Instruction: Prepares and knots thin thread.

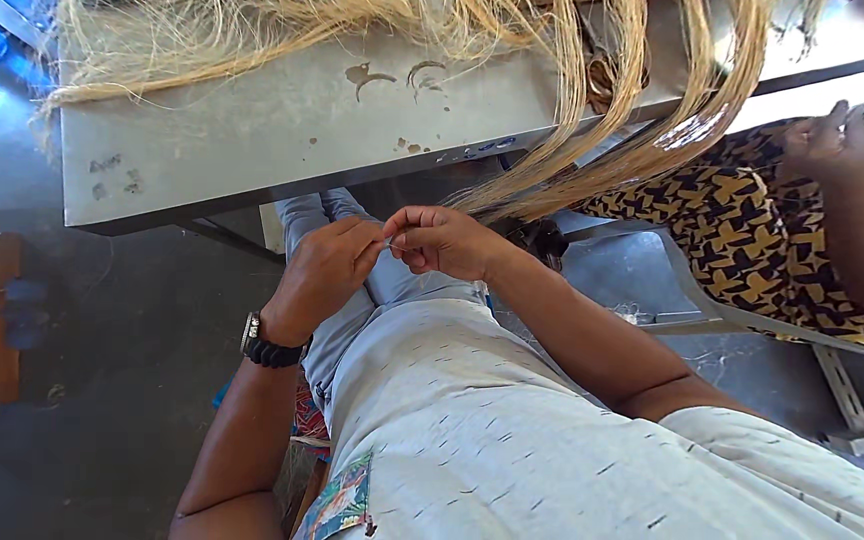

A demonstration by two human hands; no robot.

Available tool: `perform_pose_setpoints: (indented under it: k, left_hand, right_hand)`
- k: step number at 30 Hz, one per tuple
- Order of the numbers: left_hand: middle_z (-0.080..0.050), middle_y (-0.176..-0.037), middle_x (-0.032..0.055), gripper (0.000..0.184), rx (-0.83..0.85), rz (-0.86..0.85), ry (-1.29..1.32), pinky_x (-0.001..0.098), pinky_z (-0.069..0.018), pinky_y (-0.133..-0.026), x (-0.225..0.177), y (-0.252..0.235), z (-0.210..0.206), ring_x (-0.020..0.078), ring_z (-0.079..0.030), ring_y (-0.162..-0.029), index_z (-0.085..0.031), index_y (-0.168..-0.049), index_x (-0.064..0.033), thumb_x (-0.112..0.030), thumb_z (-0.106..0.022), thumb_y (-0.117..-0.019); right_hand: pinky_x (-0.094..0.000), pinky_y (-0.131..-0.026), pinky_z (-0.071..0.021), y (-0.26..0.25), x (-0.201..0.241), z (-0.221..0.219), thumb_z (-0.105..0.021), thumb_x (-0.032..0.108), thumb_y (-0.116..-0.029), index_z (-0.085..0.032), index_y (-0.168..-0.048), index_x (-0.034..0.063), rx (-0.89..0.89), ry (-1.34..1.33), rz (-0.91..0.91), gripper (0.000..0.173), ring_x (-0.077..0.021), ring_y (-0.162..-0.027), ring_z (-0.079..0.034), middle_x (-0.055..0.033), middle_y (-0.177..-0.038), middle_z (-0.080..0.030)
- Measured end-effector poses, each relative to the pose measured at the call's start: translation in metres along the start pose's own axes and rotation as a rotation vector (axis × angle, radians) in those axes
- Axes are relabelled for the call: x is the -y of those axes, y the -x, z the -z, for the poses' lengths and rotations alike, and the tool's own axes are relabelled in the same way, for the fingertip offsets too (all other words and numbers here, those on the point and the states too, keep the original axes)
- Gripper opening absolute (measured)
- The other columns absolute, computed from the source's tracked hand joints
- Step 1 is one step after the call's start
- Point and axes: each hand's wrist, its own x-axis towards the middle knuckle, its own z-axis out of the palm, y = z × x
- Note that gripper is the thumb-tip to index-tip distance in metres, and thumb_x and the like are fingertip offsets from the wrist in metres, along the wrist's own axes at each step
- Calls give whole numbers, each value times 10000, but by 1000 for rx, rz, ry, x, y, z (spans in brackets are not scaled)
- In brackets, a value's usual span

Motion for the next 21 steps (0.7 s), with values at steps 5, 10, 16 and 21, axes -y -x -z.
perform_pose_setpoints:
  k: [5,10,16,21]
  left_hand:
    - [-696,-980,68,141,-49,44,-11,319,-586,-755,2,2,7,144,-674,-828,-726,-1031,-56,-117,-599,-1018]
    - [-698,-996,85,144,-87,74,-19,337,-586,-757,6,7,10,162,-676,-830,-720,-1043,-47,-115,-595,-1020]
    - [-697,-1009,102,154,-141,109,-17,331,-579,-750,11,12,6,166,-670,-816,-713,-1061,-37,-116,-586,-1024]
    - [-675,-957,91,152,-177,146,0,332,-568,-711,15,17,-7,162,-648,-781,-706,-1065,-43,-123,-581,-1029]
  right_hand:
    - [-209,-536,-456,2,-4,7,-485,74,-1055,-627,-1063,51,30,-2,-14,144,-69,-589,-516,-31,-831,-612]
    - [-192,-514,-438,6,-11,9,-485,105,-1070,-637,-1062,45,17,-48,-36,163,-54,-561,-494,-22,-803,-604]
    - [-152,-460,-392,12,-19,7,-477,107,-1073,-662,-1058,42,15,-90,-36,197,-21,-502,-446,-6,-748,-579]
    - [-171,-468,-390,8,-8,8,-518,84,-1045,-684,-1048,37,48,-180,13,173,-30,-514,-437,7,-721,-557]
